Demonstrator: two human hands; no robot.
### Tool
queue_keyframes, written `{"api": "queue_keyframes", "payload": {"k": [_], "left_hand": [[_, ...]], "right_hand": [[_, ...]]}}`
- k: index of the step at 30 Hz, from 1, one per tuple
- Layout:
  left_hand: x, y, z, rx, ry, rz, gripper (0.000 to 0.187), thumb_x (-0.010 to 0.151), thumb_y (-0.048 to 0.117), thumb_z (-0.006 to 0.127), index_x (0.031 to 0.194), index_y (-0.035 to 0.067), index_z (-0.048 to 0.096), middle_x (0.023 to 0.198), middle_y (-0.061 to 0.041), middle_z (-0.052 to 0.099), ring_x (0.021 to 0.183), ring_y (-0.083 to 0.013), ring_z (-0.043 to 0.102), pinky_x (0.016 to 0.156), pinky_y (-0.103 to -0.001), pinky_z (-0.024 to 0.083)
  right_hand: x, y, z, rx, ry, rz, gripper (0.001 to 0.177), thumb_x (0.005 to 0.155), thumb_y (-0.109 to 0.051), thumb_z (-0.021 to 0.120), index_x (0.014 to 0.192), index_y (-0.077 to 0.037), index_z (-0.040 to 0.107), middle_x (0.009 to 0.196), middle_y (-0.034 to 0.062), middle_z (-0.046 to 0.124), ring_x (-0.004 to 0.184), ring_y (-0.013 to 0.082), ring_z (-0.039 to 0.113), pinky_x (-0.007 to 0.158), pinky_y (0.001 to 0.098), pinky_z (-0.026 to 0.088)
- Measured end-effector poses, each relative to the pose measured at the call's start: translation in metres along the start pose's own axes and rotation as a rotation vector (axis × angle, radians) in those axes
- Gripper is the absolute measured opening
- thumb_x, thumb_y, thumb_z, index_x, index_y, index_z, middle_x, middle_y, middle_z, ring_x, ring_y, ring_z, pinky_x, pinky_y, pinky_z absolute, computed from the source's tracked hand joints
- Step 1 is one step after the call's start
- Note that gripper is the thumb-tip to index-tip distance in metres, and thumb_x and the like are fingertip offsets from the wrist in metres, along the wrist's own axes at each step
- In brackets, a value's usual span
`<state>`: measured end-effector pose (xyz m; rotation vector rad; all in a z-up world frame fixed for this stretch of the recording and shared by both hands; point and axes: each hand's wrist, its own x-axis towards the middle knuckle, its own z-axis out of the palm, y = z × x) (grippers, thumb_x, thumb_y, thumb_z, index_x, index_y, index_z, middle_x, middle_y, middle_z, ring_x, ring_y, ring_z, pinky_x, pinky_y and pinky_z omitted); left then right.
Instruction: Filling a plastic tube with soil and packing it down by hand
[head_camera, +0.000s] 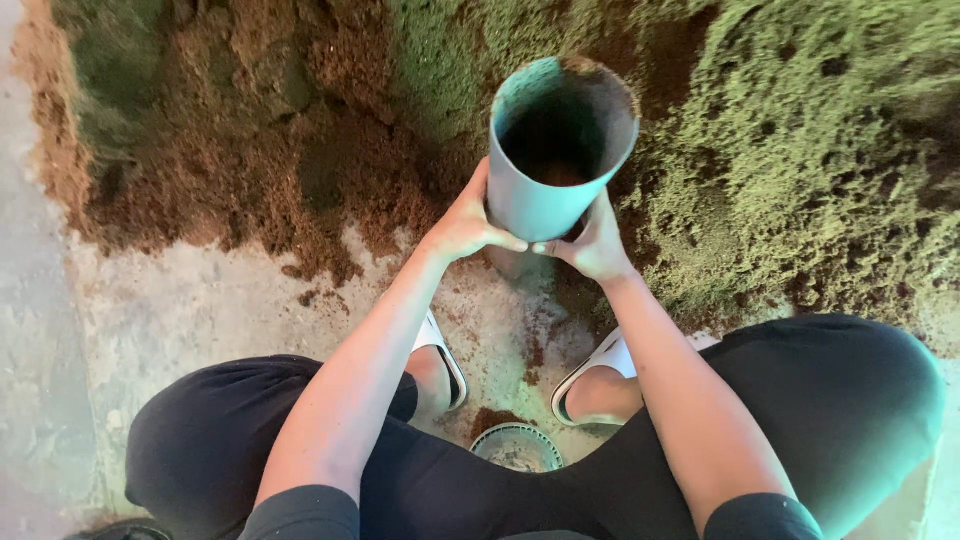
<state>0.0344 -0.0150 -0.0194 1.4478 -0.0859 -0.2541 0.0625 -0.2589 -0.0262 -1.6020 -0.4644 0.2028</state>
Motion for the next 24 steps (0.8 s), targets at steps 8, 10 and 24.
{"api": "queue_keyframes", "payload": {"k": [8, 10, 24], "left_hand": [[-0.011, 0.015, 0.004, 0.065, -0.003, -0.005, 0.133, 0.053, 0.005, 0.11, 0.163, 0.016, 0.036, 0.164, -0.02, 0.044, 0.161, -0.0439, 0.026, 0.132, -0.063, 0.014], [-0.014, 0.019, 0.006, 0.072, -0.004, -0.002, 0.134, 0.052, 0.006, 0.111, 0.162, 0.015, 0.035, 0.163, -0.021, 0.045, 0.16, -0.0451, 0.029, 0.131, -0.065, 0.015], [-0.019, 0.014, 0.006, 0.17, 0.1, -0.001, 0.126, 0.052, 0.015, 0.113, 0.156, 0.015, 0.043, 0.153, -0.019, 0.055, 0.152, -0.0436, 0.042, 0.13, -0.064, 0.024]], "right_hand": [[-0.007, -0.025, 0.005, -0.024, -0.031, 0.044, 0.136, 0.065, -0.01, 0.107, 0.171, -0.013, 0.023, 0.173, 0.0157, 0.031, 0.162, 0.0432, 0.015, 0.131, 0.0694, 0.012], [-0.01, -0.028, 0.006, -0.041, -0.034, 0.064, 0.138, 0.065, -0.009, 0.106, 0.172, -0.012, 0.02, 0.174, 0.0171, 0.028, 0.163, 0.0446, 0.014, 0.131, 0.0699, 0.011], [0.0, -0.141, 0.044, 0.278, 0.263, 0.394, 0.116, 0.098, -0.082, 0.017, 0.167, 0.011, 0.017, 0.173, 0.0397, 0.014, 0.162, 0.0545, 0.015, 0.132, 0.0691, 0.012]]}}
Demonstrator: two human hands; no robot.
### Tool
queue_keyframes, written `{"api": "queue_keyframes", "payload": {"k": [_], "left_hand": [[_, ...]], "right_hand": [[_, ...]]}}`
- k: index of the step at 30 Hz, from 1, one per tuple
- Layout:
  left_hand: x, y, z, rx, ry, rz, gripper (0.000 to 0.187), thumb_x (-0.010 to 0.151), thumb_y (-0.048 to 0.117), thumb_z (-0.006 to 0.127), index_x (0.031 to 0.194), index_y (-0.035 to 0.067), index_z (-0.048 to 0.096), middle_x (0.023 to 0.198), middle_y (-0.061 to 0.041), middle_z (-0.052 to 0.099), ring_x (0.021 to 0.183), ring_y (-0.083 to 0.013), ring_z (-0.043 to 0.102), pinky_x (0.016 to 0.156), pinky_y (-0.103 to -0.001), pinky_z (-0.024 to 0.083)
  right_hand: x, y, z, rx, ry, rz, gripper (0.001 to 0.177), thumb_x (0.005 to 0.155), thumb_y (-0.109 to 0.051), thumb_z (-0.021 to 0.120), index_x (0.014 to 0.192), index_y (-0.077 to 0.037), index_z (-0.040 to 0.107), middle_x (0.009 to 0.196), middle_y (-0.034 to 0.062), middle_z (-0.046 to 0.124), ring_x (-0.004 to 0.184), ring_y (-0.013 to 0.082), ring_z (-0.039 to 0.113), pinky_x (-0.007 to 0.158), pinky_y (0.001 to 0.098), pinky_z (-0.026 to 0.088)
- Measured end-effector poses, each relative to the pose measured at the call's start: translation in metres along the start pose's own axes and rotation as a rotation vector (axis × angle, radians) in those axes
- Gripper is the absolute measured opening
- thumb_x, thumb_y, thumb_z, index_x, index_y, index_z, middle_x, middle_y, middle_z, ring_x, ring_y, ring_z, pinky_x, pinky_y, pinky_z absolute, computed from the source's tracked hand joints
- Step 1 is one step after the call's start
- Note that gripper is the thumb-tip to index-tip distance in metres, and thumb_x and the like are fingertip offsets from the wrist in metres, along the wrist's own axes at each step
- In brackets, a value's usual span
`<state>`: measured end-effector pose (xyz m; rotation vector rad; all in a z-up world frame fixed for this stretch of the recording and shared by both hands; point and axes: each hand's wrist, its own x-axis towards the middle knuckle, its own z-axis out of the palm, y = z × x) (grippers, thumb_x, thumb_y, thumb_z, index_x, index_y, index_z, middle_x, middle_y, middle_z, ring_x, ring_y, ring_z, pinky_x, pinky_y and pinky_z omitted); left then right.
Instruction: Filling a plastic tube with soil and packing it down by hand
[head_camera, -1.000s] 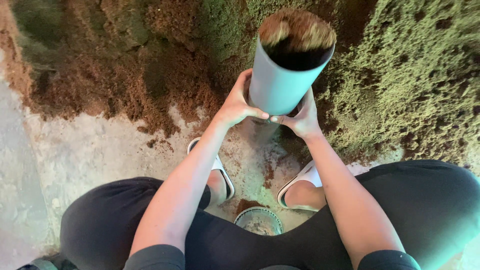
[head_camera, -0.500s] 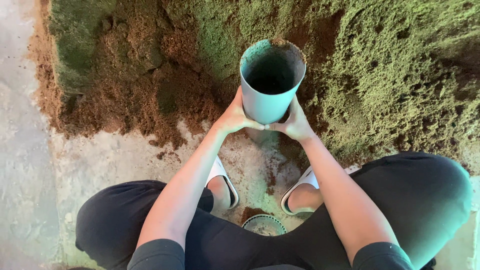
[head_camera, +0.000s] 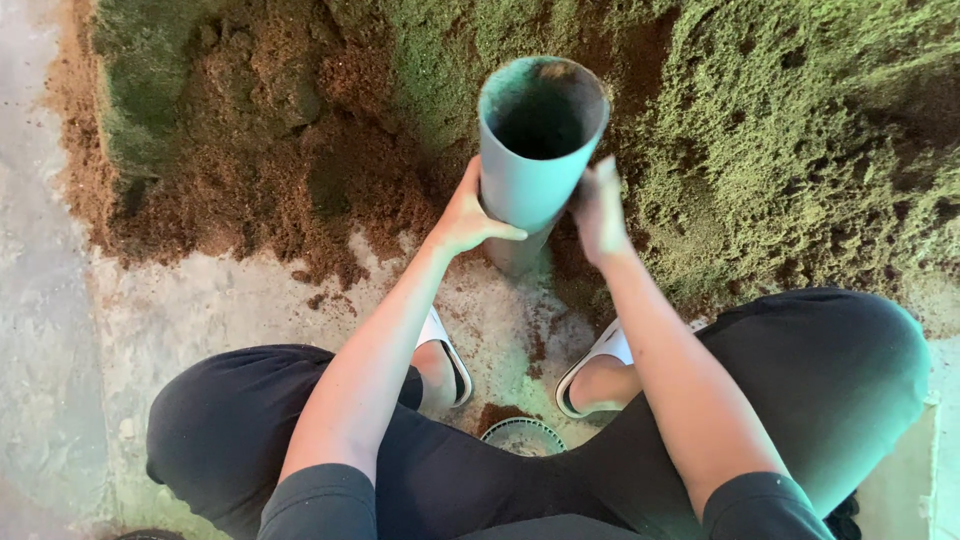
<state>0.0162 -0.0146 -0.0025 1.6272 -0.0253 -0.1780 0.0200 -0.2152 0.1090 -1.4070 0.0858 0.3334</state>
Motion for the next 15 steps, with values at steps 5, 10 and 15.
{"api": "queue_keyframes", "payload": {"k": [5, 10, 15], "left_hand": [[0.004, 0.007, 0.005, -0.007, 0.034, -0.021, 0.127, 0.049, 0.017, 0.114, 0.155, 0.013, 0.044, 0.152, -0.021, 0.056, 0.15, -0.0449, 0.045, 0.129, -0.064, 0.027], [0.005, 0.015, 0.003, -0.036, 0.035, -0.03, 0.123, 0.054, 0.016, 0.111, 0.157, 0.01, 0.042, 0.154, -0.024, 0.053, 0.151, -0.0505, 0.042, 0.128, -0.068, 0.027], [0.006, 0.017, -0.001, -0.016, 0.072, -0.043, 0.125, 0.054, 0.025, 0.113, 0.156, 0.01, 0.043, 0.153, -0.023, 0.053, 0.149, -0.0489, 0.044, 0.127, -0.066, 0.03]], "right_hand": [[0.023, 0.039, -0.019, 0.055, 0.192, -0.13, 0.086, 0.11, -0.066, 0.027, 0.163, 0.001, 0.034, 0.163, 0.0296, 0.034, 0.156, 0.046, 0.027, 0.128, 0.0625, 0.017], [0.024, 0.035, -0.023, 0.047, 0.03, -0.135, 0.092, 0.111, -0.067, 0.014, 0.171, 0.004, 0.015, 0.177, 0.0329, 0.013, 0.164, 0.049, 0.005, 0.132, 0.0648, 0.003], [0.054, 0.103, -0.051, -0.152, -0.235, -0.29, 0.152, 0.051, -0.031, 0.113, 0.166, 0.007, 0.022, 0.167, 0.0353, 0.032, 0.161, 0.0495, 0.02, 0.132, 0.0654, 0.01]]}}
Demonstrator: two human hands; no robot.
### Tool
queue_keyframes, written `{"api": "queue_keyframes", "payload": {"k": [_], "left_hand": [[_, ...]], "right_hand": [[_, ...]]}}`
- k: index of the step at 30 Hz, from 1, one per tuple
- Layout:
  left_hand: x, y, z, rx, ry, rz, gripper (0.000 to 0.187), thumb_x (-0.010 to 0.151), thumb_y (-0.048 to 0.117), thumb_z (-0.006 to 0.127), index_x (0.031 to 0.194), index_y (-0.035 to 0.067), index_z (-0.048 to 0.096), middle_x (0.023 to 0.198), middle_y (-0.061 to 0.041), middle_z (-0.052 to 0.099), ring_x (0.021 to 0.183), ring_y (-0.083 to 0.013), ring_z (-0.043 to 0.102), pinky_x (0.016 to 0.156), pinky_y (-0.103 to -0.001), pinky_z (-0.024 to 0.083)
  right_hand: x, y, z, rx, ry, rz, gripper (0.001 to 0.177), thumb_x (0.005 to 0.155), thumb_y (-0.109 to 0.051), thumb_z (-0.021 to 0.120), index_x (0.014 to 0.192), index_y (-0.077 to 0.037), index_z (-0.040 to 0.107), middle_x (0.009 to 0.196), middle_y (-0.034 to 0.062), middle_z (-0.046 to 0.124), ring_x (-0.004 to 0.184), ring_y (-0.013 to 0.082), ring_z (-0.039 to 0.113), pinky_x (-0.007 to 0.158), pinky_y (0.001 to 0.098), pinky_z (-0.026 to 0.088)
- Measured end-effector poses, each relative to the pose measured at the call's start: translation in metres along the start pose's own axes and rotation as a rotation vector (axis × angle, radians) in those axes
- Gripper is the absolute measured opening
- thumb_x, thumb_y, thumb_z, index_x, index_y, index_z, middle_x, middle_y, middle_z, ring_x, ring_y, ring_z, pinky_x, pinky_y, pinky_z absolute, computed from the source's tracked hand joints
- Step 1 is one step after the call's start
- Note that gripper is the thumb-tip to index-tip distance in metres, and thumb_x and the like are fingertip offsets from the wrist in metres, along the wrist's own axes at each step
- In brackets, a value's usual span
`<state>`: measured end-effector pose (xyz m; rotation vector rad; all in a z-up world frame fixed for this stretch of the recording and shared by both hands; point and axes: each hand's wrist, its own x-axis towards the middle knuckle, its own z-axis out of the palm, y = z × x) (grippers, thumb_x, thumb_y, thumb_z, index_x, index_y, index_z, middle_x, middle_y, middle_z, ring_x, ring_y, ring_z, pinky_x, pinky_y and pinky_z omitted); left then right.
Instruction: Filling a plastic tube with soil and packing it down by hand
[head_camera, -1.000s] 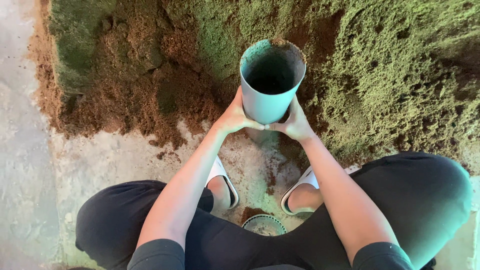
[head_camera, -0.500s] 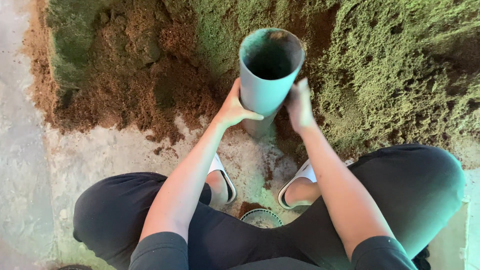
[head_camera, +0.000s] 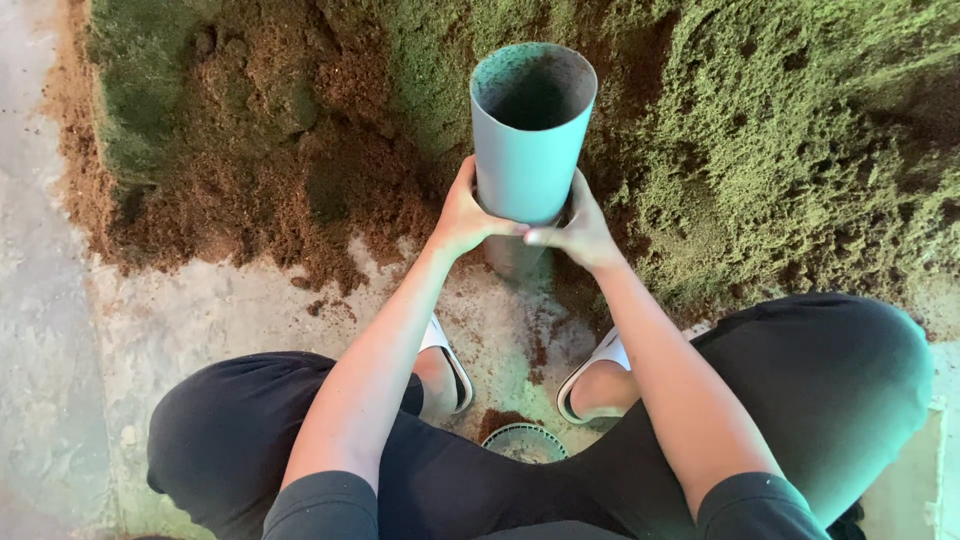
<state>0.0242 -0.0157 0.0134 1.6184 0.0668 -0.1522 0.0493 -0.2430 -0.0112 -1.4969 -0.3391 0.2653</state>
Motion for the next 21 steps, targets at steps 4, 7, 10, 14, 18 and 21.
{"api": "queue_keyframes", "payload": {"k": [4, 7, 10, 14, 18, 21], "left_hand": [[0.006, 0.01, 0.002, -0.009, -0.051, -0.023, 0.129, 0.058, 0.024, 0.113, 0.16, 0.01, 0.034, 0.158, -0.026, 0.046, 0.151, -0.0536, 0.041, 0.126, -0.073, 0.028], [0.012, 0.022, 0.014, -0.103, -0.098, 0.013, 0.142, 0.058, 0.02, 0.114, 0.166, 0.011, 0.022, 0.163, -0.03, 0.04, 0.155, -0.0561, 0.033, 0.128, -0.073, 0.022], [0.016, 0.015, 0.02, -0.203, -0.069, 0.038, 0.162, 0.047, 0.041, 0.117, 0.17, 0.012, 0.015, 0.167, -0.032, 0.035, 0.157, -0.0552, 0.031, 0.129, -0.076, 0.019], [0.014, 0.001, 0.016, -0.117, 0.026, 0.144, 0.136, 0.065, 0.031, 0.114, 0.169, 0.017, 0.027, 0.159, -0.02, 0.048, 0.153, -0.0442, 0.042, 0.124, -0.069, 0.026], [0.007, 0.007, 0.022, -0.093, 0.069, 0.228, 0.133, 0.06, 0.025, 0.115, 0.166, 0.014, 0.035, 0.153, -0.022, 0.054, 0.147, -0.0442, 0.048, 0.123, -0.068, 0.032], [0.005, 0.002, 0.023, -0.073, 0.065, 0.282, 0.134, 0.06, 0.03, 0.115, 0.167, 0.016, 0.036, 0.155, -0.019, 0.053, 0.148, -0.0415, 0.048, 0.123, -0.066, 0.031]], "right_hand": [[-0.013, -0.024, 0.01, -0.221, -0.021, 0.124, 0.142, 0.073, -0.03, 0.107, 0.17, 0.003, 0.008, 0.17, 0.0378, 0.022, 0.158, 0.0602, 0.017, 0.126, 0.0786, 0.017], [-0.011, -0.024, 0.014, -0.273, 0.033, 0.116, 0.14, 0.076, -0.032, 0.106, 0.168, 0.003, 0.007, 0.168, 0.0381, 0.025, 0.157, 0.0599, 0.024, 0.124, 0.0801, 0.022], [-0.012, -0.014, 0.017, -0.279, 0.065, 0.072, 0.143, 0.071, -0.037, 0.109, 0.166, 0.002, 0.011, 0.163, 0.0387, 0.03, 0.154, 0.0608, 0.03, 0.123, 0.0806, 0.024], [-0.014, -0.016, 0.021, -0.248, 0.114, -0.042, 0.133, 0.07, -0.03, 0.11, 0.16, 0.006, 0.019, 0.15, 0.0405, 0.041, 0.142, 0.0657, 0.042, 0.111, 0.0857, 0.032], [-0.012, -0.01, 0.023, -0.187, 0.157, -0.14, 0.122, 0.066, -0.025, 0.111, 0.153, 0.003, 0.03, 0.141, 0.0314, 0.051, 0.137, 0.0547, 0.052, 0.107, 0.0781, 0.039], [-0.017, -0.011, 0.031, -0.189, 0.19, -0.202, 0.113, 0.064, -0.021, 0.11, 0.148, -0.001, 0.038, 0.137, 0.0294, 0.054, 0.135, 0.0535, 0.054, 0.106, 0.0762, 0.04]]}}
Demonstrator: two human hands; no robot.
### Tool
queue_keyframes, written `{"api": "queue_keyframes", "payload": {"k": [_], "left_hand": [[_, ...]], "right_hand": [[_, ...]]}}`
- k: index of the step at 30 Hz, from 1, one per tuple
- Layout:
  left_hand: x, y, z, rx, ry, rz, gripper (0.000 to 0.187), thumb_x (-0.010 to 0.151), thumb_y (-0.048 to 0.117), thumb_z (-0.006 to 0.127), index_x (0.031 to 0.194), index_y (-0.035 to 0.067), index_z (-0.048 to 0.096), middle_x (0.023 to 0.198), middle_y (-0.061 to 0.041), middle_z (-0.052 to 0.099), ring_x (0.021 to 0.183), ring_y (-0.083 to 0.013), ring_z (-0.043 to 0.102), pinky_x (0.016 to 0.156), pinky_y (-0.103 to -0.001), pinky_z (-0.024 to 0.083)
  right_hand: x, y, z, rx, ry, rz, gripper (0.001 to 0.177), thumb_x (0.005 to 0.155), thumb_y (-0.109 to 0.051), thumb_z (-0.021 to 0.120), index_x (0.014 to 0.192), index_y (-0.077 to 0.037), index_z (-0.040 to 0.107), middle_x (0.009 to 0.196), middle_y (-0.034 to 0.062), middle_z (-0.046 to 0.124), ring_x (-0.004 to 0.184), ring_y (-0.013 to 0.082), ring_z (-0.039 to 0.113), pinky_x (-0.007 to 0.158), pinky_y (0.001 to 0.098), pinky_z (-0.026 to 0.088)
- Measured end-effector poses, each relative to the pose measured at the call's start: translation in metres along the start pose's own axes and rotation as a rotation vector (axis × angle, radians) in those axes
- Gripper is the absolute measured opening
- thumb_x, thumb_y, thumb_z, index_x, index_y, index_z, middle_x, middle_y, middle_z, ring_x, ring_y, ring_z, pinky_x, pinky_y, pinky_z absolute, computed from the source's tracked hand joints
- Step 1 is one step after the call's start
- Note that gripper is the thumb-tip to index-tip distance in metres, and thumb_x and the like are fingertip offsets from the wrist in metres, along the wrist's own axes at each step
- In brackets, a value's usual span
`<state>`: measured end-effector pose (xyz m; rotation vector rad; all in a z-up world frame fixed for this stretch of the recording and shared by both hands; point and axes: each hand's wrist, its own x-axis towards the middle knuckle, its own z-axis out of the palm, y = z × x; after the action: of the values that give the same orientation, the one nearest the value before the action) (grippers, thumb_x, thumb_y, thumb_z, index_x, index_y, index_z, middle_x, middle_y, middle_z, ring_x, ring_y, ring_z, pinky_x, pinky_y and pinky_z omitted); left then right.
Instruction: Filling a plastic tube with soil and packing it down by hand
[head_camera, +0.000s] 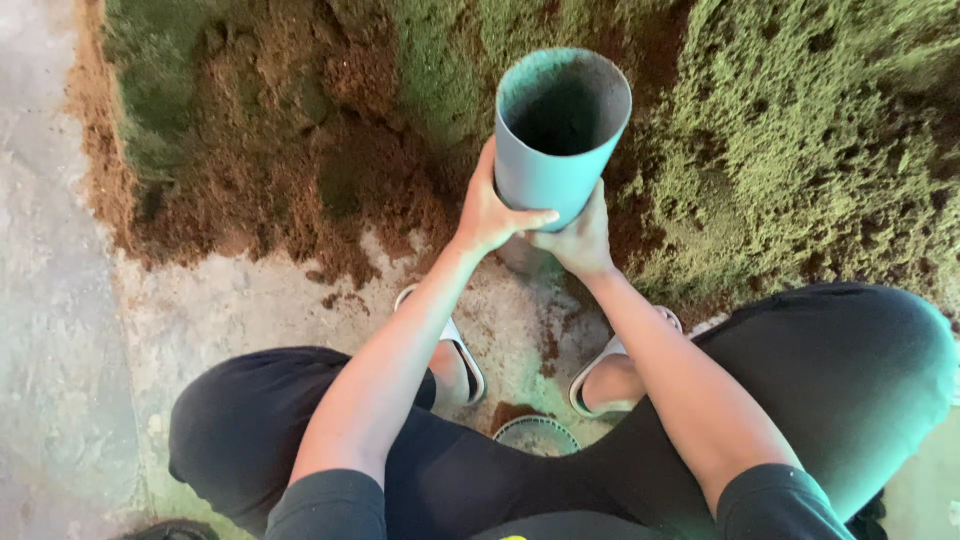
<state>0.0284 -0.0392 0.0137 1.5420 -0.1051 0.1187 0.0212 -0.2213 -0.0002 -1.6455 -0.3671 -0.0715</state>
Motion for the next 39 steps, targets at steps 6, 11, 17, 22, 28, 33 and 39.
{"api": "queue_keyframes", "payload": {"k": [6, 11, 17, 22, 28, 33, 39], "left_hand": [[0.009, 0.024, 0.007, -0.036, -0.177, -0.162, 0.153, 0.059, 0.03, 0.114, 0.174, 0.011, 0.016, 0.168, -0.028, 0.037, 0.16, -0.0495, 0.029, 0.129, -0.069, 0.017], [0.014, 0.043, -0.002, -0.086, -0.287, -0.238, 0.152, 0.063, 0.01, 0.109, 0.176, 0.014, 0.007, 0.177, -0.028, 0.019, 0.166, -0.0481, 0.008, 0.133, -0.065, 0.001], [0.003, 0.005, -0.001, -0.189, -0.239, -0.456, 0.134, 0.074, 0.016, 0.101, 0.172, 0.006, 0.009, 0.172, -0.035, 0.027, 0.164, -0.051, 0.014, 0.133, -0.068, 0.006], [-0.019, -0.048, 0.012, -0.075, -0.278, -0.723, 0.112, 0.087, 0.028, 0.091, 0.17, 0.0, 0.021, 0.175, -0.029, 0.025, 0.165, -0.046, 0.015, 0.133, -0.062, 0.009], [-0.02, -0.101, 0.03, -0.049, -0.294, -0.856, 0.112, 0.094, 0.049, 0.084, 0.171, 0.0, 0.018, 0.175, -0.029, 0.026, 0.163, -0.0441, 0.019, 0.134, -0.057, 0.015], [-0.004, -0.129, 0.043, -0.074, -0.28, -0.833, 0.113, 0.096, 0.051, 0.082, 0.173, 0.001, 0.015, 0.175, -0.03, 0.024, 0.163, -0.0452, 0.018, 0.133, -0.057, 0.015], [0.021, -0.115, 0.048, -0.163, -0.201, -0.695, 0.105, 0.095, 0.032, 0.086, 0.17, -0.003, 0.022, 0.171, -0.035, 0.029, 0.161, -0.0501, 0.021, 0.132, -0.057, 0.019]], "right_hand": [[0.006, 0.004, -0.023, -0.013, 0.013, 0.001, 0.118, 0.061, -0.032, 0.111, 0.148, -0.003, 0.037, 0.14, 0.028, 0.051, 0.132, 0.0523, 0.054, 0.105, 0.0758, 0.039], [0.015, 0.009, -0.031, -0.064, -0.001, 0.131, 0.133, 0.057, -0.054, 0.109, 0.152, -0.004, 0.032, 0.147, 0.0303, 0.046, 0.135, 0.0567, 0.05, 0.106, 0.0785, 0.038], [0.018, -0.013, -0.024, -0.001, 0.019, 0.415, 0.127, 0.053, -0.047, 0.109, 0.146, 0.002, 0.039, 0.144, 0.0304, 0.051, 0.14, 0.052, 0.051, 0.111, 0.0738, 0.04], [-0.006, 0.012, -0.02, -0.034, -0.007, 0.794, 0.121, 0.059, -0.051, 0.106, 0.147, 0.003, 0.042, 0.143, 0.0297, 0.056, 0.14, 0.0465, 0.056, 0.117, 0.0667, 0.044], [-0.025, 0.071, -0.032, -0.077, 0.078, 0.989, 0.107, 0.061, -0.055, 0.103, 0.135, 0.003, 0.053, 0.13, 0.0262, 0.061, 0.134, 0.045, 0.058, 0.107, 0.0579, 0.046], [-0.014, 0.083, -0.038, -0.07, 0.148, 1.036, 0.104, 0.062, -0.057, 0.102, 0.133, 0.001, 0.052, 0.13, 0.0261, 0.058, 0.135, 0.0434, 0.056, 0.104, 0.0547, 0.043], [0.025, 0.05, -0.044, -0.019, 0.165, 0.985, 0.124, 0.064, -0.056, 0.101, 0.152, 0.003, 0.039, 0.152, 0.032, 0.046, 0.15, 0.0515, 0.041, 0.116, 0.0619, 0.037]]}}
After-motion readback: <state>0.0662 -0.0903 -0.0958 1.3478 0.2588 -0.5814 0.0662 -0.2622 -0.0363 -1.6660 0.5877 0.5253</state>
